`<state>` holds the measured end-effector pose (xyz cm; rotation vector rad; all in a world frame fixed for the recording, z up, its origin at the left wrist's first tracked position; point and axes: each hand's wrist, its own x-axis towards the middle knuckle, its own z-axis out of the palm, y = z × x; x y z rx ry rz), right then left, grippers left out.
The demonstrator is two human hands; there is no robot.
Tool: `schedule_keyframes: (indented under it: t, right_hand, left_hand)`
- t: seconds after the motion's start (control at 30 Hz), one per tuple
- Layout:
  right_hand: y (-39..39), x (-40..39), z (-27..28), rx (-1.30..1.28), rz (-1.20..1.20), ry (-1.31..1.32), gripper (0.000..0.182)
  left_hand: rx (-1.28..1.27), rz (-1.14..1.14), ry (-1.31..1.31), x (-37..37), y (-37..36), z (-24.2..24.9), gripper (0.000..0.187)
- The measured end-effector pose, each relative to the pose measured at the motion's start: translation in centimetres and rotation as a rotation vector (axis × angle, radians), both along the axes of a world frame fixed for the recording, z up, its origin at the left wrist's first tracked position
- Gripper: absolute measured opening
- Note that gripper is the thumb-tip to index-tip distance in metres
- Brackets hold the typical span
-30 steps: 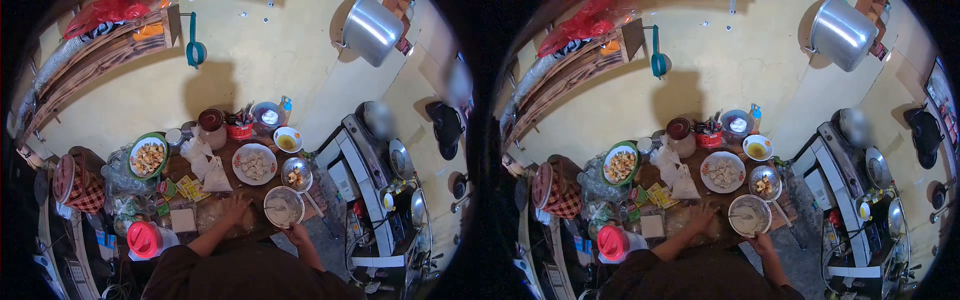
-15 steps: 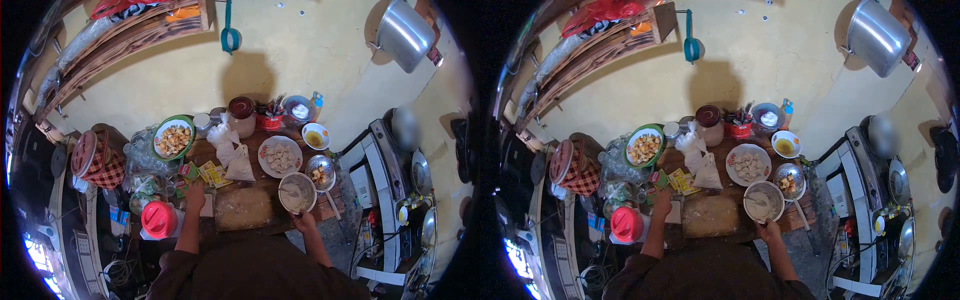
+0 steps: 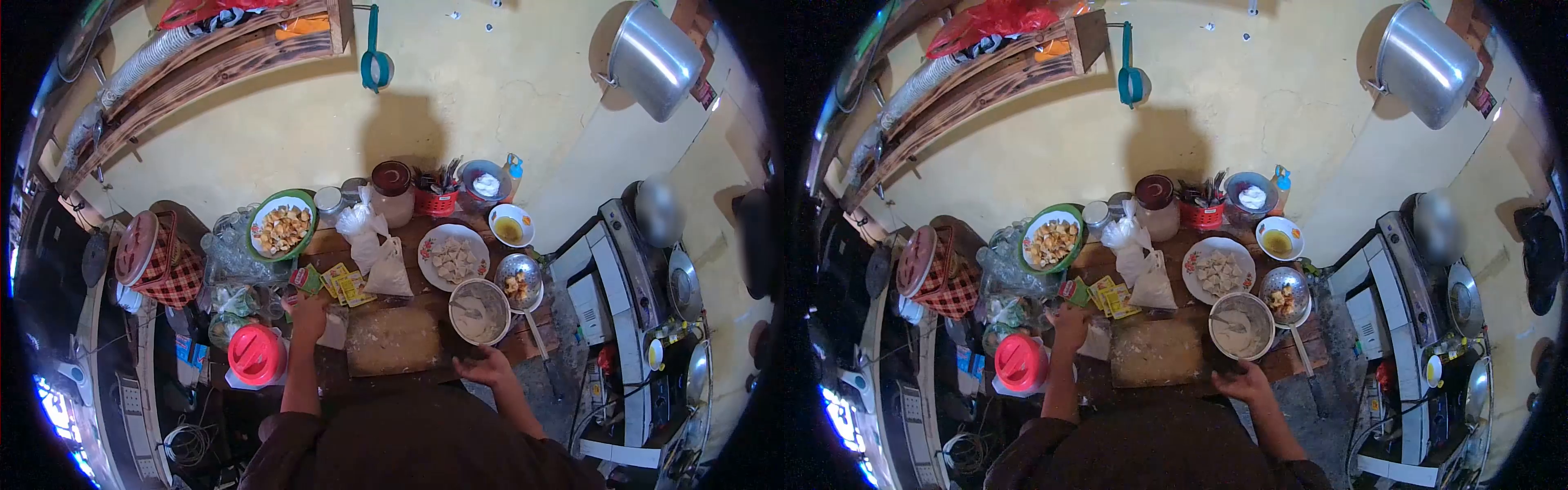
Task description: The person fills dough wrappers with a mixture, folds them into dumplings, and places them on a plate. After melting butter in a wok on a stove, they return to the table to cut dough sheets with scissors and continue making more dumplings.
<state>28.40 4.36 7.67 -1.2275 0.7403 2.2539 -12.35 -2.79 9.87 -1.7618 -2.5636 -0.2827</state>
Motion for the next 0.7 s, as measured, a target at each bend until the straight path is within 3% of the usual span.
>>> schedule_keyframes:
  t: [0.13, 0.2, 0.23, 0.3, 0.33, 0.4, 0.47, 0.53, 0.6, 0.63, 0.7]
  right_hand:
    - [-1.5, -0.7, 2.8, -0.054, 0.152, -0.020, 0.045]
    - [-1.5, -1.0, 3.6, 0.239, 0.263, 0.448, 0.041]
    - [-1.3, -1.8, 4.2, 0.243, 0.257, 0.447, 0.041]
    - [-0.4, -4.2, 5.7, 0.535, 0.278, 0.385, 0.040]
    - [0.2, -5.4, 6.4, 0.543, 0.269, 0.382, 0.040]
    - [0.9, -7.6, 7.5, 0.824, 0.452, 0.125, 0.046]
    - [1.3, -9.8, 6.7, 0.842, 0.459, 0.071, 0.048]
    - [1.7, -11.0, 6.1, 0.859, 0.471, 0.021, 0.050]
    - [1.8, -11.5, 5.7, 0.892, 0.350, 0.731, 0.054]
    - [1.5, -11.3, 6.3, 0.900, 0.353, 0.731, 0.054]
    - [0.6, -10.4, 7.6, 0.991, 0.233, 0.507, 0.051]
  left_hand:
    - [0.031, -0.059, -0.006, 1.0, 0.0, 3.9, 0.010]
    - [0.186, -0.186, -0.126, 1.5, 0.6, 5.5, 0.009]
    - [0.188, -0.194, -0.127, 1.6, 1.2, 6.0, 0.009]
    - [0.318, -0.414, -0.492, 1.9, 2.6, 7.1, 0.010]
    - [0.321, -0.425, -0.493, 2.7, 3.3, 8.6, 0.010]
    - [0.439, -0.597, -0.601, 5.1, 3.9, 12.0, 0.010]
    - [0.446, -0.630, -0.669, 6.6, 3.9, 14.6, 0.011]
    - [0.366, -0.736, -0.964, 7.6, 4.2, 16.5, 0.010]
    - [0.441, -0.873, -1.068, 8.4, 5.4, 15.6, 0.005]
    - [0.476, -0.881, -1.242, 9.0, 5.7, 15.0, 0.003]
    - [0.472, -0.805, -1.686, 9.4, 6.4, 12.2, 0.017]
